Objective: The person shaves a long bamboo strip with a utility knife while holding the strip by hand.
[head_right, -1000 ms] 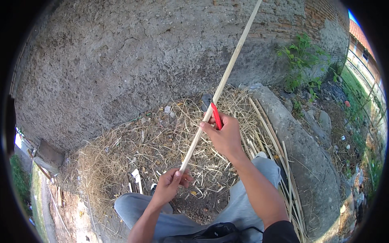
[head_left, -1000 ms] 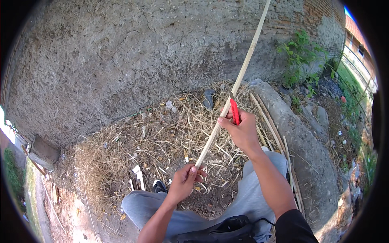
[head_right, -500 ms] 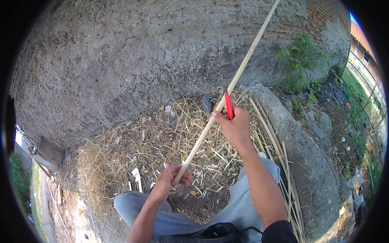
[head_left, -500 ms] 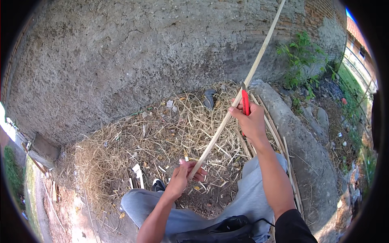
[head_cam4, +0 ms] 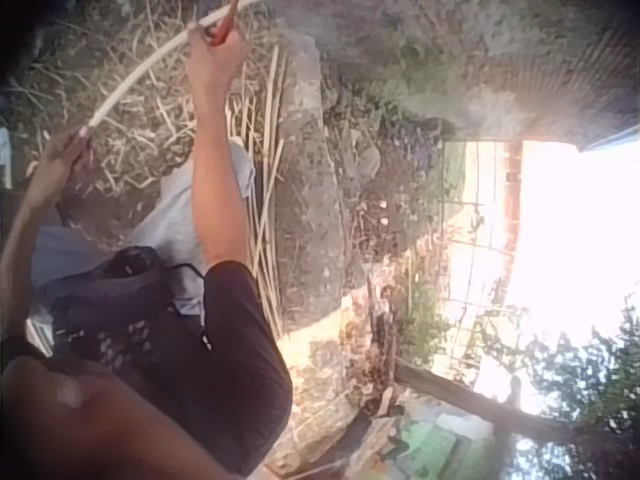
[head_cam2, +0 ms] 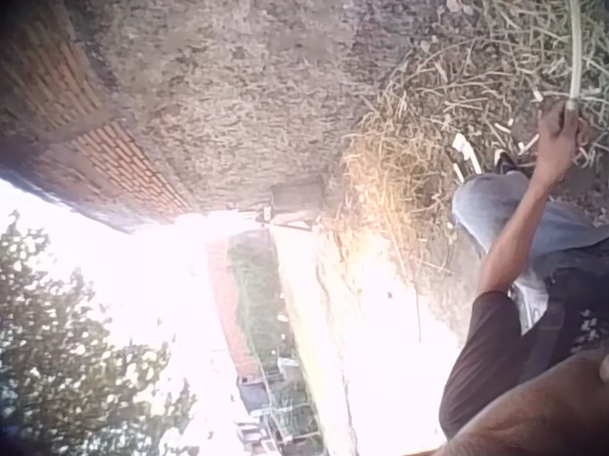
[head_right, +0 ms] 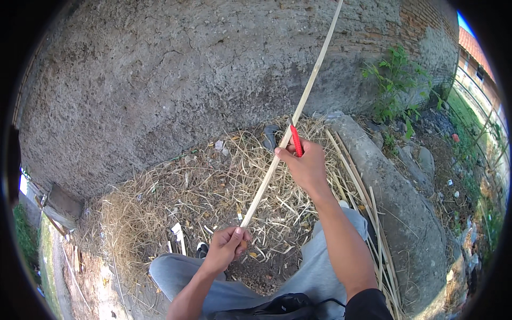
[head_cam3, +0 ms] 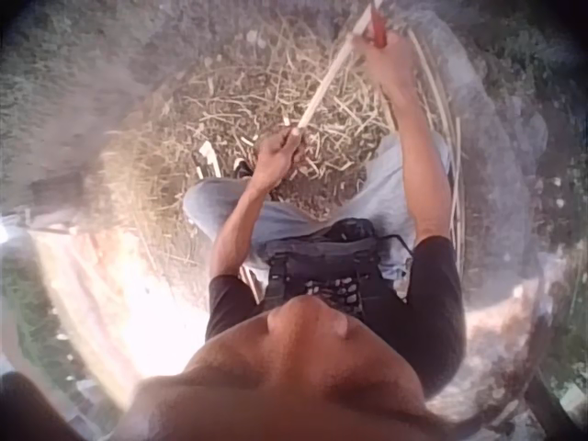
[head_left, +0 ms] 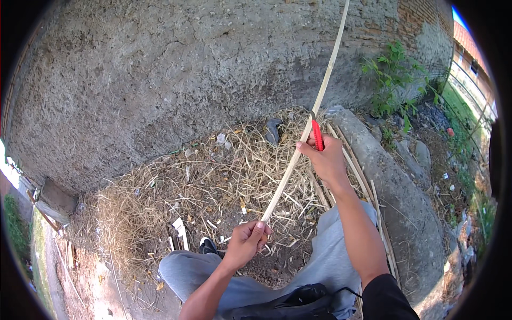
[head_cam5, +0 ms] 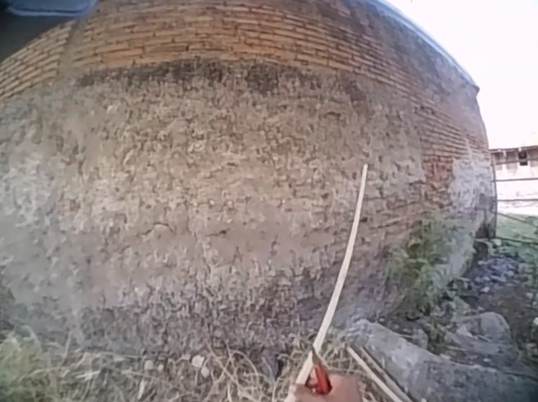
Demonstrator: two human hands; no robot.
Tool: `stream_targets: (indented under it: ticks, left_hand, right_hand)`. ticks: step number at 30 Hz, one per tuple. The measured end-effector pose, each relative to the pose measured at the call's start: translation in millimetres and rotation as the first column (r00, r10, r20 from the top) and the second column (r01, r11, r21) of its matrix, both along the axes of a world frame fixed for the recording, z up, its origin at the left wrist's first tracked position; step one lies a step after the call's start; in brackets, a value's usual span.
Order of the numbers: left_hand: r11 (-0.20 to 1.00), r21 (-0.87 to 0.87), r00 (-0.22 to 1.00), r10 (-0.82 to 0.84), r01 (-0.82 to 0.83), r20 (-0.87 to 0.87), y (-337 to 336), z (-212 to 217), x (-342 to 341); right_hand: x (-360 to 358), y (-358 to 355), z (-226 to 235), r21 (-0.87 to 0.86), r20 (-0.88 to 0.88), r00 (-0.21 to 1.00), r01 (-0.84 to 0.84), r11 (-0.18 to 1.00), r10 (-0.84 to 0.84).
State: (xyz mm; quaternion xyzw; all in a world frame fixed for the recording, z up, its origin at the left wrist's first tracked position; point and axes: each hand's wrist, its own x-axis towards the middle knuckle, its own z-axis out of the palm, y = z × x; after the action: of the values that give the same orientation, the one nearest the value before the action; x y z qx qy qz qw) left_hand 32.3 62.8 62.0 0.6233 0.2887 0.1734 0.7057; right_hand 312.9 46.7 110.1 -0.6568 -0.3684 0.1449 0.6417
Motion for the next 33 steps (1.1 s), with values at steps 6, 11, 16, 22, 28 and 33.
stream_targets:
  ticks: [6,11,16,22,28,33]
  left_hand:
    - [0.99,-0.074,0.989,0.128,-0.123,0.072,-20,0,-4]
    - [0.971,-0.061,0.972,0.233,-0.23,0.037,-30,9,-6]
    - [0.945,0.005,0.945,0.328,-0.328,0.006,-25,0,-17]
    - [0.915,0.179,0.929,0.37,-0.36,-0.023,-26,0,-22]
    - [0.903,0.278,0.941,0.339,-0.328,0.009,-29,-17,-25]
    - [0.957,-0.216,0.979,0.204,-0.195,0.023,-21,0,-23]
  right_hand:
    - [-24,-3,7,-0.061,0.103,0.994,-0.038,0.997,0.044]
    - [-35,-8,0,-0.155,0.192,0.968,-0.133,0.979,0.162]
    - [-56,-16,8,-0.288,0.346,0.902,-0.161,0.944,0.26]
    - [-84,-34,5,-0.233,0.393,0.85,-0.277,0.932,0.351]
    - [-74,-22,-17,-0.152,-0.091,0.939,-0.342,0.927,0.331]
    - [-72,-24,-2,-0.032,-0.357,0.837,-0.454,0.89,0.414]
